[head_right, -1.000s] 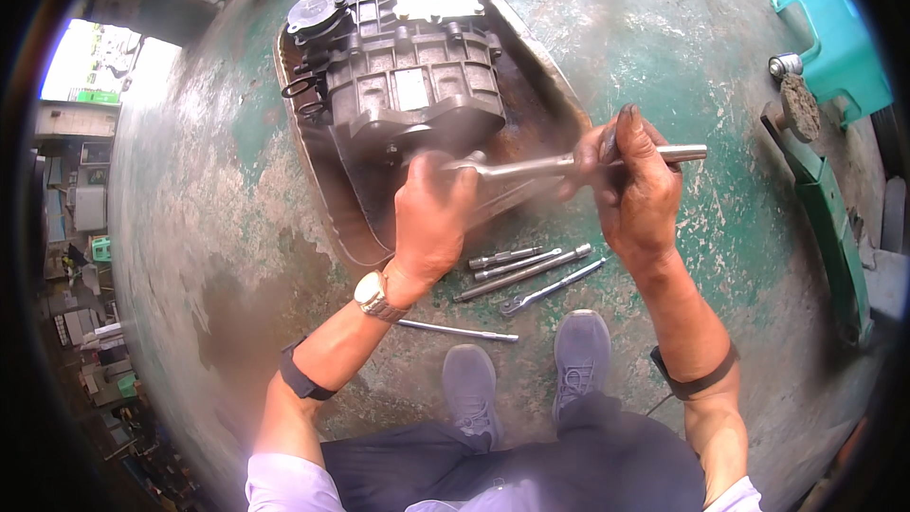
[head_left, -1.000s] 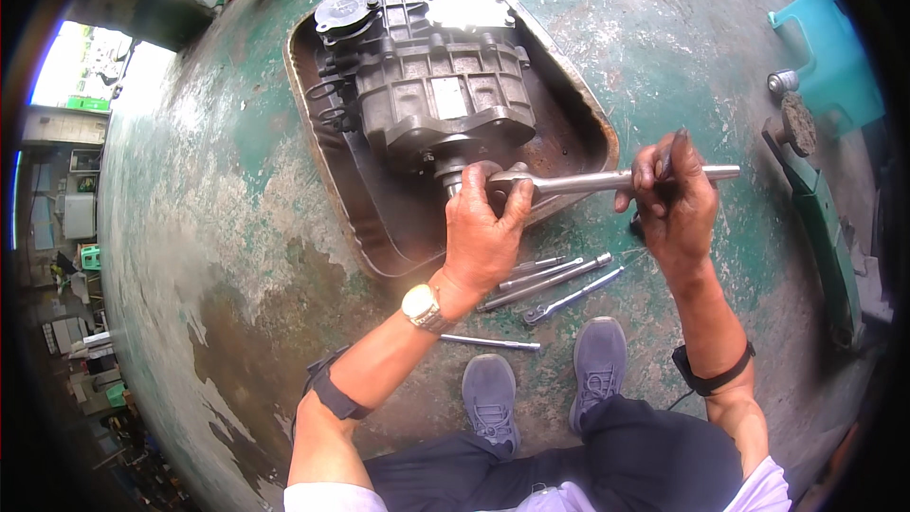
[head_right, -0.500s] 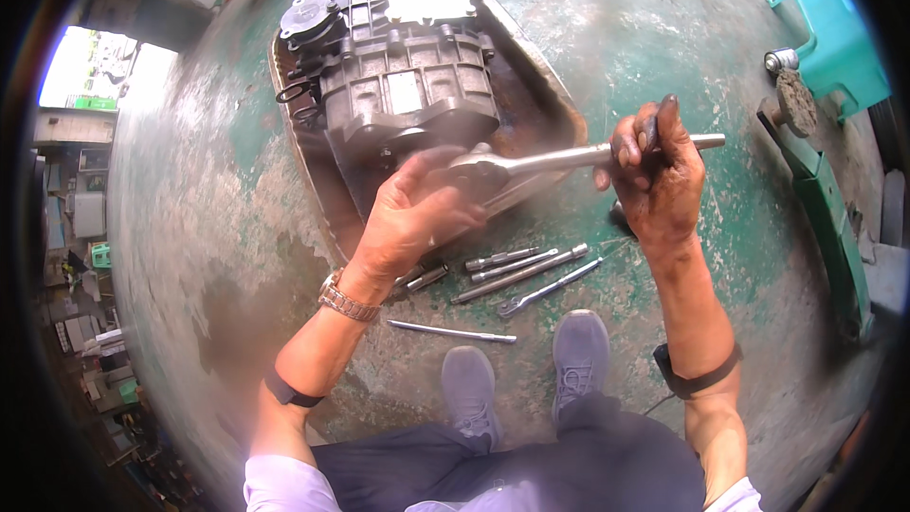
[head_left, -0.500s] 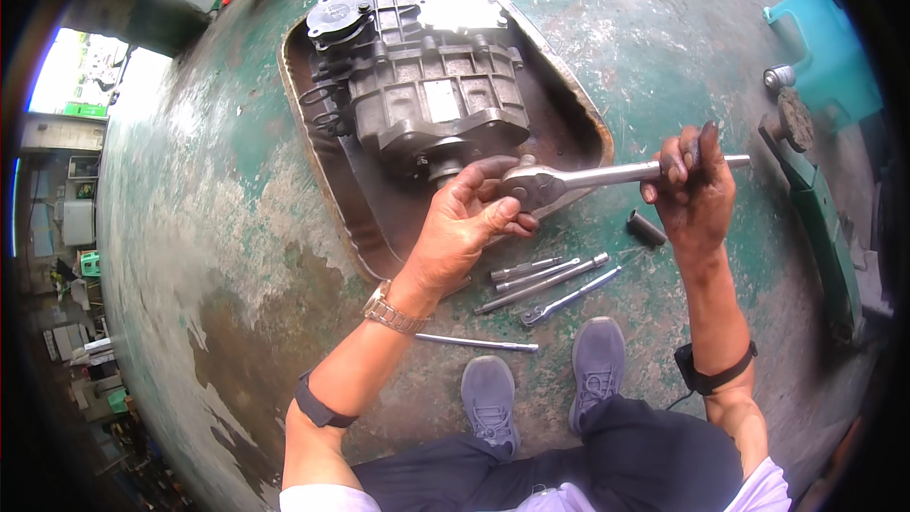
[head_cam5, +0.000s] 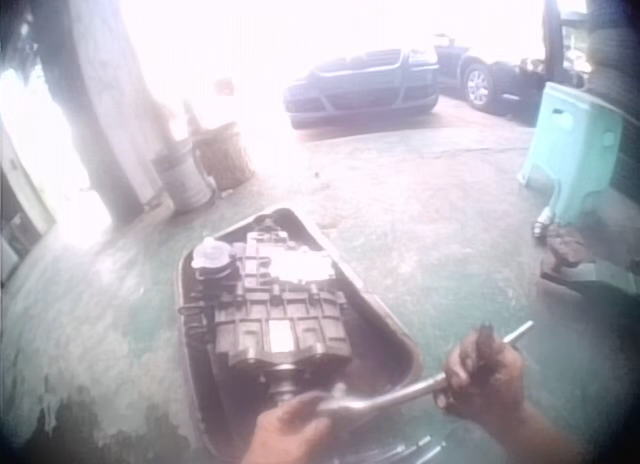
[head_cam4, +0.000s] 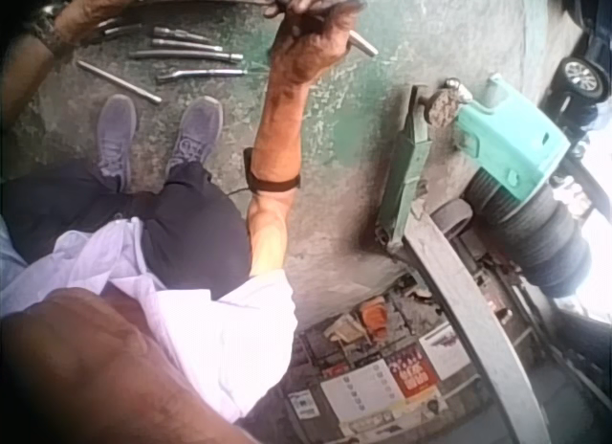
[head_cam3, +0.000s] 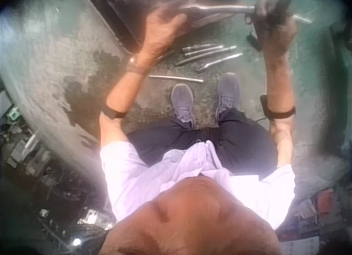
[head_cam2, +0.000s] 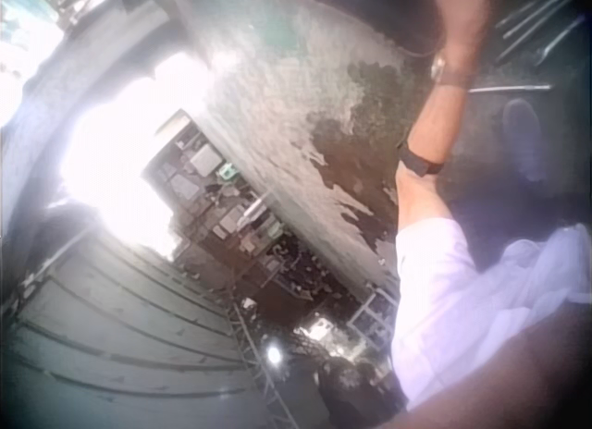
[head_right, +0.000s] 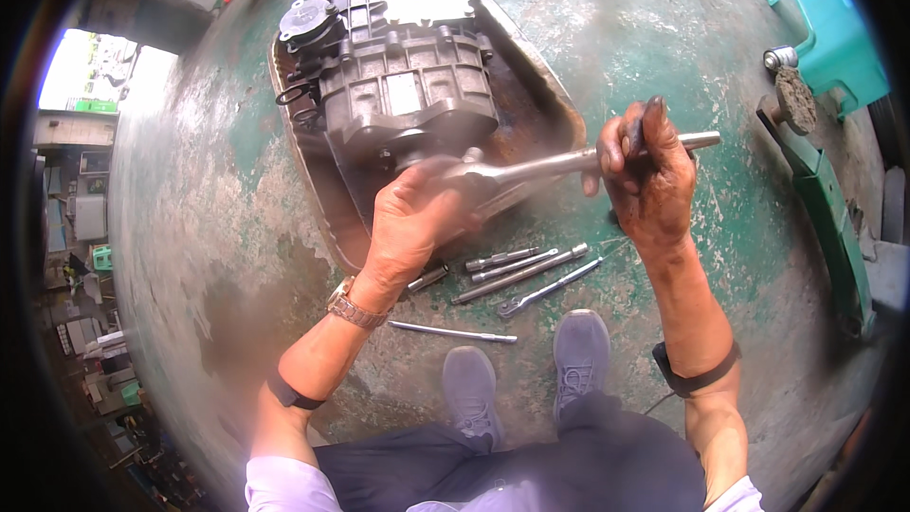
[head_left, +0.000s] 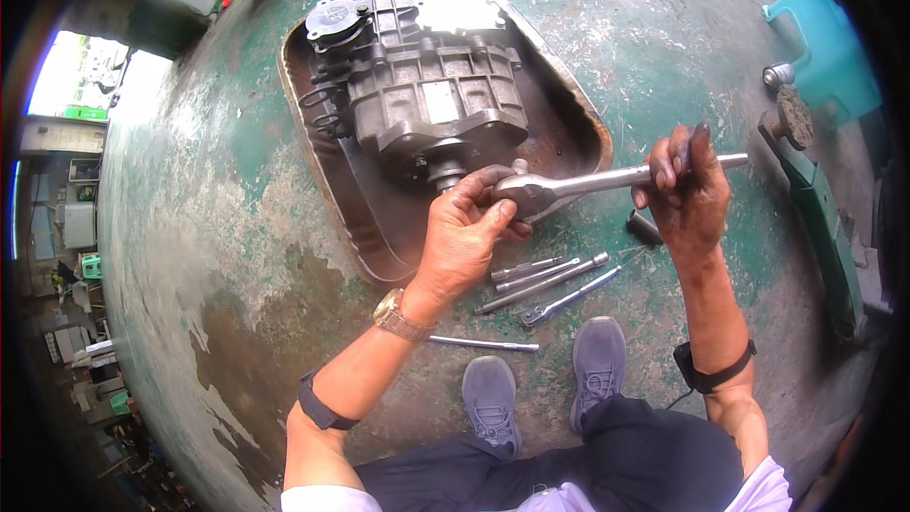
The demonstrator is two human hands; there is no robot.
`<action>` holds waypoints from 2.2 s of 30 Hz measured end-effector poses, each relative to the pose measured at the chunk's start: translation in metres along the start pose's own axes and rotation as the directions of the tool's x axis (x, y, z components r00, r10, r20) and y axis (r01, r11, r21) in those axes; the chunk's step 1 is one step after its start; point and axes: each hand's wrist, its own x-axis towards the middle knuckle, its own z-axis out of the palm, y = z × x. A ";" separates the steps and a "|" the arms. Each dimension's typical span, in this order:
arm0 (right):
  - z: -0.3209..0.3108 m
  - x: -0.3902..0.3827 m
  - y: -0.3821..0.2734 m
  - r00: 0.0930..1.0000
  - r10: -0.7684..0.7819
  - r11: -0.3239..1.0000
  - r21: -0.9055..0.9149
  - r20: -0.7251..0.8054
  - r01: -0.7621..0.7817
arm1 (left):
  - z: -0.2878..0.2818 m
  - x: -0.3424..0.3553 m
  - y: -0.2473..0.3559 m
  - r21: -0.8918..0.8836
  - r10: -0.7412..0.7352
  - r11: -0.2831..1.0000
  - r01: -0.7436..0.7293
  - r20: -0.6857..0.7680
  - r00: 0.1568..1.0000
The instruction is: The person uses a ratchet and socket to tighten a bolt on a mechanical assembly resting in a metal tray. They repeatedly apply torque, reposition the tool, and check the fastener while working in a workshop.
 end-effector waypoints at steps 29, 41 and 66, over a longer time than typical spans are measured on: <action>0.035 -0.013 0.030 0.996 0.085 0.921 -0.379 -0.039 -0.093 | 0.041 -0.014 0.009 0.057 0.079 0.996 -0.074 -0.083 0.993; 0.035 -0.016 0.044 0.998 0.003 0.922 -0.385 -0.068 -0.029 | 0.041 -0.014 0.007 0.043 0.056 0.998 -0.052 -0.095 0.994; 0.037 -0.016 0.041 0.994 0.026 0.892 -0.446 -0.107 -0.071 | 0.060 -0.015 0.008 0.203 0.140 0.974 -0.105 -0.164 0.977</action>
